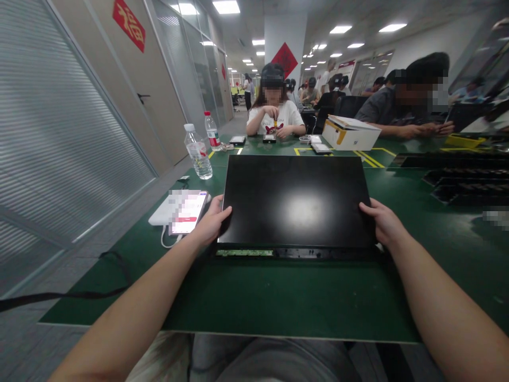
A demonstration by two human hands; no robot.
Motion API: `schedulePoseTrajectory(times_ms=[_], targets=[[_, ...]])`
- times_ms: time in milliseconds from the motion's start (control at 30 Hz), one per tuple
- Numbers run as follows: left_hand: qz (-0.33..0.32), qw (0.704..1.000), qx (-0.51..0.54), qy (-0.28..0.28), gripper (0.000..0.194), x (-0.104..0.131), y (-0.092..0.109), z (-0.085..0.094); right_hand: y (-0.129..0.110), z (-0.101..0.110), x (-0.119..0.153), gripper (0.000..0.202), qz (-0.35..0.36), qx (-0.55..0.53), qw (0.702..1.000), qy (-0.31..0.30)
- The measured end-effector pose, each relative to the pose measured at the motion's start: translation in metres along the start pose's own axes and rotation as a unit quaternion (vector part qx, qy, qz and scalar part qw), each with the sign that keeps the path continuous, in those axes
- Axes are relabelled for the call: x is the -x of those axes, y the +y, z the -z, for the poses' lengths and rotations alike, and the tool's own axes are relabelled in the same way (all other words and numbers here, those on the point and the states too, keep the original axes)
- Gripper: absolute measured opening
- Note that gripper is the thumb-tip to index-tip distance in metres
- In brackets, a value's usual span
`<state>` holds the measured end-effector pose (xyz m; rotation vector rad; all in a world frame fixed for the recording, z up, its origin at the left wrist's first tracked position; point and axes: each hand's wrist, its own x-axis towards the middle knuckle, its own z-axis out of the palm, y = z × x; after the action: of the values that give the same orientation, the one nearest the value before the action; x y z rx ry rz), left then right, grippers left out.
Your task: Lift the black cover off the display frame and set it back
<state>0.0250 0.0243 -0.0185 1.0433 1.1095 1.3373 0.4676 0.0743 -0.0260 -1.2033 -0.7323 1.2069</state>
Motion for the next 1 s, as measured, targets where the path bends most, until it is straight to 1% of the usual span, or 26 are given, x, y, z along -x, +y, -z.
schedulePoseTrajectory(times_ms=[100,233,300,600,1000], targets=[[0.001,1.000,-0.004,-0.006,0.056,0.0014,0.0007,-0.0006,0.0006,0.0007,-0.0012,0.029,-0.006,0.009,1.000,0.003],[0.010,1.000,-0.020,-0.015,0.071,0.0032,0.0014,0.0000,0.0027,0.0025,-0.0030,0.029,-0.004,0.015,1.000,-0.001],[0.014,0.999,-0.030,-0.018,0.075,0.0033,0.0011,0.0015,0.0039,0.0038,-0.0041,0.030,-0.003,0.012,1.000,-0.005],[0.007,0.998,-0.047,-0.030,0.072,0.0011,-0.0023,0.0066,0.0030,0.0056,-0.0049,0.026,-0.024,0.011,1.000,0.000],[0.012,0.999,-0.040,-0.031,0.068,0.0013,-0.0015,0.0059,-0.0003,0.0016,-0.0010,0.022,-0.028,0.044,0.999,0.012]])
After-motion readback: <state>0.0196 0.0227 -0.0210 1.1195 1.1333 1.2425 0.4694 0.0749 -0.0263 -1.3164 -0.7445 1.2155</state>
